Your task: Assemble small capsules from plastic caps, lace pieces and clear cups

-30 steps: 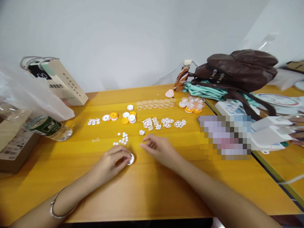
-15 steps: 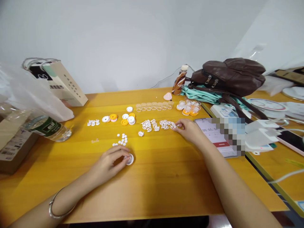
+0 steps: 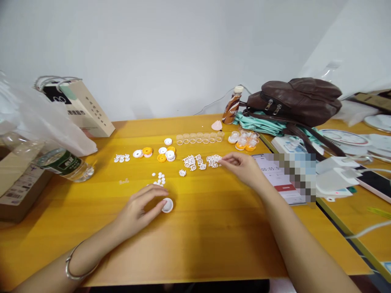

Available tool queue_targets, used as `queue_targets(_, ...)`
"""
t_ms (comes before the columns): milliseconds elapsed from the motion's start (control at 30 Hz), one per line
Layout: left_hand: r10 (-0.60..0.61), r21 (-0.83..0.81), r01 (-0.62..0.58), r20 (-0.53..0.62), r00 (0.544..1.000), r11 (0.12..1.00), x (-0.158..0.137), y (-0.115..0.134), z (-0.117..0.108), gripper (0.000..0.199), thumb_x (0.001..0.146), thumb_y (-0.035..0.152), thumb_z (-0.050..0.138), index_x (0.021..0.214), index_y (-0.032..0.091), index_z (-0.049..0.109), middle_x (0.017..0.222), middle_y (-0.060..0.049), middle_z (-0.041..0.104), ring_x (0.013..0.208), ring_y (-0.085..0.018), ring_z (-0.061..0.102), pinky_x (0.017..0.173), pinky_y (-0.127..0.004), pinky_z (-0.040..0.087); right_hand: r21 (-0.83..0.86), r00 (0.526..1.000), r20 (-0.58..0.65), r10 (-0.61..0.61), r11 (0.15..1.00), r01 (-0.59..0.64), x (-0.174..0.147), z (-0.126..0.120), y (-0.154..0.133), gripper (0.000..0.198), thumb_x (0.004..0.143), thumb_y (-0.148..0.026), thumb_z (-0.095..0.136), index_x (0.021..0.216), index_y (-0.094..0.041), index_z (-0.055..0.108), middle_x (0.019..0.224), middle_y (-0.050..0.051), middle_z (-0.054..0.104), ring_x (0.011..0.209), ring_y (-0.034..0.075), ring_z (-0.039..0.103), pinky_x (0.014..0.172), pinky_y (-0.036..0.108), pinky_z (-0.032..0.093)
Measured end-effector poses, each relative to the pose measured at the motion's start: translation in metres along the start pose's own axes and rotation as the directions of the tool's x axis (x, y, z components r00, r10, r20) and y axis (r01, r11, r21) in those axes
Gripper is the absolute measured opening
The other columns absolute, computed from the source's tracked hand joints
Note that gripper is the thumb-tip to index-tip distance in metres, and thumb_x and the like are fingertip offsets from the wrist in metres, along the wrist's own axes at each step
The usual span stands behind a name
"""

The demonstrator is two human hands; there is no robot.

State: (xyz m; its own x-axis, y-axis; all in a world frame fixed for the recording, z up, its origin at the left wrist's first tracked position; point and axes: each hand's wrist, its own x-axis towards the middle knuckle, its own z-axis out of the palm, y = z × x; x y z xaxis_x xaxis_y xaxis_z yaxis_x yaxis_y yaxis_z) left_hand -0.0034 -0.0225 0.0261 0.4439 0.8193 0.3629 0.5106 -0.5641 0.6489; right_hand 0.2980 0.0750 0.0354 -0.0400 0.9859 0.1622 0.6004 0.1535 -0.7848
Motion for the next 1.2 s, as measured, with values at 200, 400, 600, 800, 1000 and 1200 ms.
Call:
queue_targets(200,-0.084,-0.177,0.074,-0.047,0.995,0.981,-0.002,0.002,0.005,0.041,0.083,0.021,0.056,0.122,0.021,0.044,0.097,-0.006,0.06,0.081,-0.012,0.057,0.076,-0.027,0.047,0.392,0.94,0.278,-0.2,0.917,0.079,-0.051,0.062,-0.056,0.023,0.071,-0.041,0.064,0.071,-0.018,0.061,0.066,0.001,0.062,0.061,0.012,0.054,0.061,0.025,0.045)
queue_targets(400,-0.063,-0.21,0.061,-0.003,0.998,0.976,0.001,0.003,0.007,0.016,0.083,0.022,0.056,0.098,0.019,0.061,0.082,-0.004,0.062,0.076,-0.013,0.058,0.072,-0.026,0.047,0.6,0.891,0.413,-0.189,0.792,-0.11,-0.073,0.091,-0.059,0.019,0.072,-0.035,0.066,0.071,-0.018,0.056,0.065,-0.002,0.058,0.061,0.009,0.053,0.061,0.023,0.043)
queue_targets(600,-0.074,-0.095,0.068,-0.061,0.995,0.993,0.024,-0.012,0.0,0.019,0.086,0.026,0.05,0.101,0.018,0.059,0.09,-0.006,0.062,0.081,-0.014,0.058,0.077,-0.029,0.047,0.535,0.827,0.532,-0.18,0.829,-0.163,-0.063,0.086,-0.047,0.023,0.074,-0.039,0.063,0.073,-0.017,0.056,0.069,0.0,0.06,0.064,0.01,0.054,0.064,0.025,0.043)
queue_targets(800,0.113,0.243,-0.149,0.156,0.981,0.958,0.078,-0.03,0.003,0.022,0.087,0.019,0.046,0.104,0.016,0.06,0.097,-0.008,0.06,0.094,-0.018,0.055,0.085,-0.034,0.045,0.501,0.801,0.571,-0.181,0.85,-0.165,-0.063,0.086,-0.045,0.024,0.074,-0.041,0.062,0.072,-0.018,0.057,0.068,0.0,0.06,0.064,0.011,0.054,0.064,0.026,0.042)
queue_targets(1000,0.118,0.308,-0.205,0.276,0.954,0.929,0.098,-0.04,0.015,0.019,0.087,0.019,0.046,0.088,0.015,0.064,0.089,-0.006,0.063,0.083,-0.017,0.058,0.077,-0.03,0.046,0.512,0.794,0.577,-0.195,0.843,-0.165,-0.063,0.087,-0.043,0.024,0.074,-0.04,0.063,0.073,-0.018,0.057,0.069,-0.001,0.06,0.064,0.011,0.054,0.064,0.025,0.042)
queue_targets(1200,0.07,0.205,-0.113,0.204,0.976,0.972,0.096,-0.037,0.019,0.013,0.083,0.016,0.05,0.081,0.014,0.063,0.084,-0.006,0.062,0.079,-0.015,0.057,0.075,-0.028,0.046,0.507,0.786,0.589,-0.185,0.842,-0.182,-0.062,0.088,-0.042,0.023,0.074,-0.039,0.063,0.072,-0.017,0.056,0.069,-0.001,0.06,0.064,0.011,0.054,0.064,0.025,0.042)
